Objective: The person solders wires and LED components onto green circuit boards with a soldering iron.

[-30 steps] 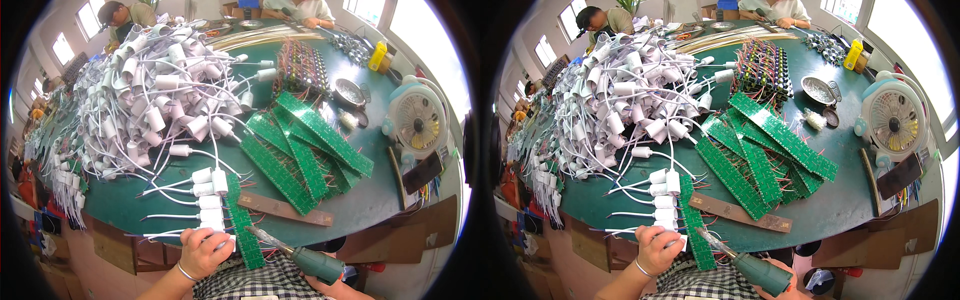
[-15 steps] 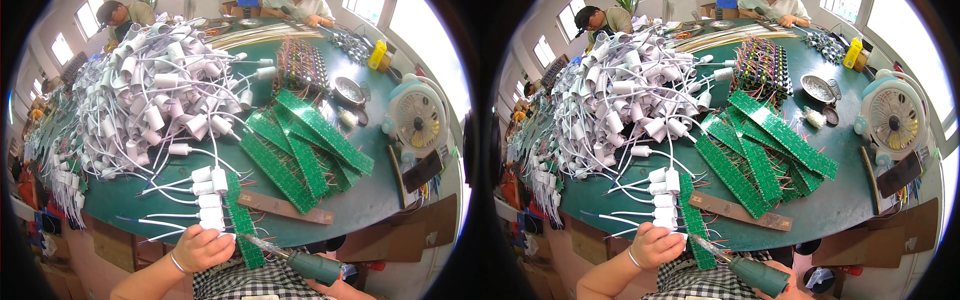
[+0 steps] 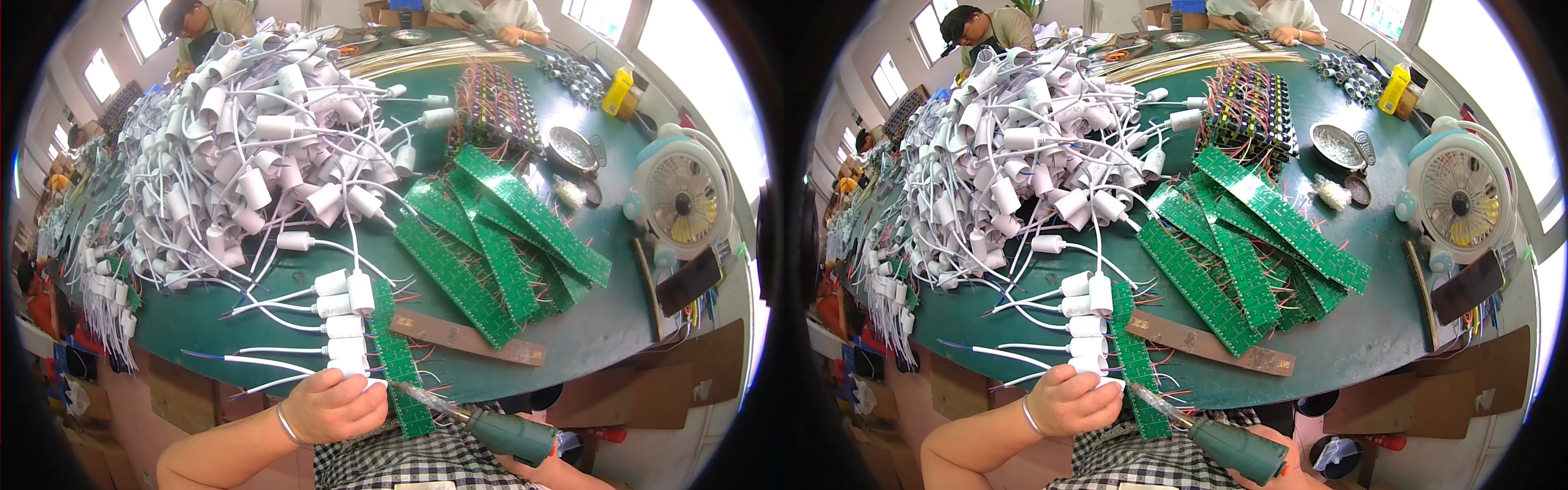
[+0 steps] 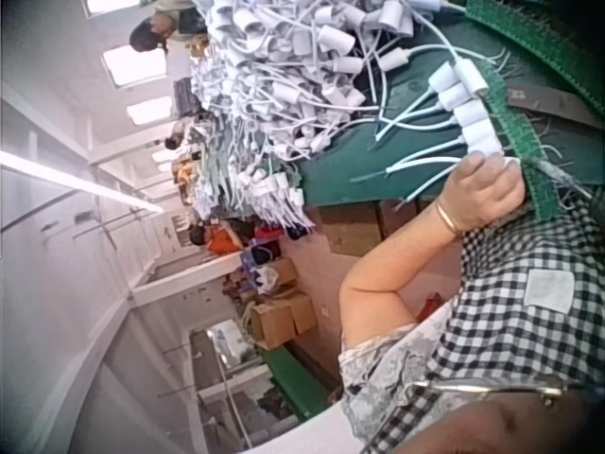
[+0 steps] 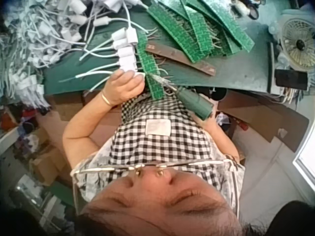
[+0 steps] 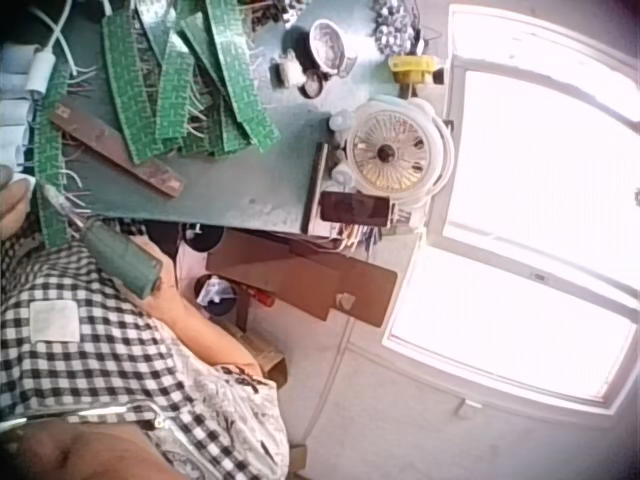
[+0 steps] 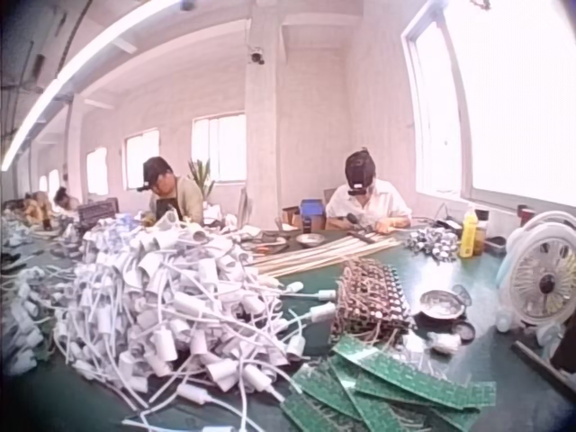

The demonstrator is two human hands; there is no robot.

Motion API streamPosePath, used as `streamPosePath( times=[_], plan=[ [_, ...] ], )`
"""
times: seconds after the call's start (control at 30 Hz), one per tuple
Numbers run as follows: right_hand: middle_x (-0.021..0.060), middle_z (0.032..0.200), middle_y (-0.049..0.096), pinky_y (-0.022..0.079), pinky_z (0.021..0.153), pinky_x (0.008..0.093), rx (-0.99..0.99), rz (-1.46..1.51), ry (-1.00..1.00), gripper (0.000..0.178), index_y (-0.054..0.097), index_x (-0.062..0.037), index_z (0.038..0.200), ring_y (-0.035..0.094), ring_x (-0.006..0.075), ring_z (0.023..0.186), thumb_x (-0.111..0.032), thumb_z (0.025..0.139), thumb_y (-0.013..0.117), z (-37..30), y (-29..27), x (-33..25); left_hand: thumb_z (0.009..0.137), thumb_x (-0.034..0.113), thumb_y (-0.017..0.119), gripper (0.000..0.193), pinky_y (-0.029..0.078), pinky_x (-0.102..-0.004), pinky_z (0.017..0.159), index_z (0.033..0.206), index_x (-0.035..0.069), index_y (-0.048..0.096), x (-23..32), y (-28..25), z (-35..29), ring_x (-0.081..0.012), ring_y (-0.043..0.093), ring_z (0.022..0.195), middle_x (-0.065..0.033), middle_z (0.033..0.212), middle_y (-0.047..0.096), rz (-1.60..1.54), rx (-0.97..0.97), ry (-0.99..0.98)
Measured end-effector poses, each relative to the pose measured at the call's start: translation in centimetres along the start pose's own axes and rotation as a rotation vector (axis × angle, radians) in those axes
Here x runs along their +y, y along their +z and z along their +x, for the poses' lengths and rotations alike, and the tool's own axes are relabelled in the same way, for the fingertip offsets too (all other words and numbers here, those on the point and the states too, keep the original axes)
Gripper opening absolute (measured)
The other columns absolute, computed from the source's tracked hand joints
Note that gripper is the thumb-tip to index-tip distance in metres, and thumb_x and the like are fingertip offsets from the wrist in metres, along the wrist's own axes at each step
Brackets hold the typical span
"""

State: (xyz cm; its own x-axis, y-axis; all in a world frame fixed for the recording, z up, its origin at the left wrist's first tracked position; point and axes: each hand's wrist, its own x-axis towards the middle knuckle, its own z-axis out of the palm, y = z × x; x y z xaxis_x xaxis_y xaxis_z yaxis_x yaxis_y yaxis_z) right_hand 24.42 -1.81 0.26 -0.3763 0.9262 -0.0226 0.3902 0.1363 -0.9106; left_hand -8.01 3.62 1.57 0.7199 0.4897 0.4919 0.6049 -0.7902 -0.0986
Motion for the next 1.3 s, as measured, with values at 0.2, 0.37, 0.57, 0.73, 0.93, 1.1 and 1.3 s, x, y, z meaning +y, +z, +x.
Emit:
streamPosePath(
  times=[0.2, 0.37, 0.57, 0.73, 0.93, 1.1, 1.3],
  plan=[
    [0.0069, 0.089, 0.068, 0.048, 0.072, 0.0325, -0.021, -0.071, -0.025, 0.021, 0.068, -0.0061, 0.091, 0.062, 0.0223, 0.079, -0.008, 0.070, 0.069, 0.0, -0.1, 0.0, 0.069, 0.017, 0.060, 0.009, 0.039, -0.0262, 0.069, 0.077, 0.015, 0.060, 0.0, -0.4, 0.6, -0.0129, 0.052, 0.087, 0.0022, 0.091, 0.058, 0.003, -0.035, 0.023],
    [0.0034, 0.089, 0.068, 0.049, 0.071, 0.0296, -0.070, -0.155, -0.032, 0.022, 0.069, -0.0086, 0.092, 0.062, 0.0194, 0.077, -0.009, 0.070, 0.069, 0.2, -0.3, -0.4, 0.069, 0.019, 0.059, 0.009, 0.039, -0.0261, 0.070, 0.077, 0.014, 0.060, -0.1, -0.8, 1.1, -0.0137, 0.053, 0.087, 0.0016, 0.090, 0.058, -0.003, -0.075, 0.032],
    [0.0039, 0.089, 0.067, 0.049, 0.070, 0.0303, -0.082, -0.212, -0.037, 0.023, 0.068, -0.0077, 0.094, 0.063, 0.0205, 0.079, -0.008, 0.071, 0.069, -0.3, -0.1, 0.2, 0.069, 0.019, 0.059, 0.009, 0.039, -0.0259, 0.070, 0.075, 0.013, 0.061, -0.2, -1.0, 1.4, -0.0137, 0.052, 0.088, 0.0012, 0.090, 0.058, -0.005, -0.106, 0.037],
    [0.0079, 0.090, 0.066, 0.050, 0.074, 0.0332, 0.020, -0.005, -0.025, 0.023, 0.066, -0.0042, 0.094, 0.063, 0.0236, 0.081, -0.005, 0.071, 0.068, -0.3, 0.1, 0.3, 0.069, 0.020, 0.058, 0.009, 0.039, -0.0256, 0.070, 0.075, 0.014, 0.061, 0.0, -1.0, 1.5, -0.0131, 0.052, 0.087, 0.0018, 0.089, 0.059, 0.001, -0.122, 0.043],
    [0.0086, 0.091, 0.066, 0.050, 0.074, 0.0331, 0.019, -0.037, -0.043, 0.022, 0.066, -0.0031, 0.093, 0.063, 0.0234, 0.082, -0.004, 0.071, 0.069, -0.3, 0.2, 0.6, 0.069, 0.020, 0.058, 0.010, 0.038, -0.0259, 0.071, 0.076, 0.014, 0.061, -0.1, -1.1, 1.4, -0.0130, 0.052, 0.088, 0.0019, 0.089, 0.059, -0.003, -0.116, 0.039],
    [0.0084, 0.089, 0.066, 0.050, 0.073, 0.0332, 0.036, -0.023, -0.049, 0.024, 0.065, -0.0027, 0.093, 0.063, 0.0236, 0.080, -0.003, 0.070, 0.069, -0.3, 0.4, 0.9, 0.069, 0.020, 0.058, 0.010, 0.039, -0.0259, 0.071, 0.077, 0.014, 0.062, -0.2, -1.0, 1.3, -0.0130, 0.052, 0.088, 0.0019, 0.089, 0.059, -0.010, -0.121, 0.038],
    [0.0157, 0.103, 0.064, 0.051, 0.080, 0.0352, 0.146, 0.148, 0.046, 0.045, 0.057, 0.0023, 0.111, 0.063, 0.0250, 0.092, -0.010, 0.074, 0.077, -0.2, 0.7, -0.3, 0.068, 0.019, 0.060, 0.012, 0.038, -0.0270, 0.070, 0.079, 0.015, 0.061, 0.1, -1.1, 1.1, -0.0139, 0.051, 0.086, 0.0029, 0.091, 0.060, -0.002, -0.140, 0.040]
  ],
)
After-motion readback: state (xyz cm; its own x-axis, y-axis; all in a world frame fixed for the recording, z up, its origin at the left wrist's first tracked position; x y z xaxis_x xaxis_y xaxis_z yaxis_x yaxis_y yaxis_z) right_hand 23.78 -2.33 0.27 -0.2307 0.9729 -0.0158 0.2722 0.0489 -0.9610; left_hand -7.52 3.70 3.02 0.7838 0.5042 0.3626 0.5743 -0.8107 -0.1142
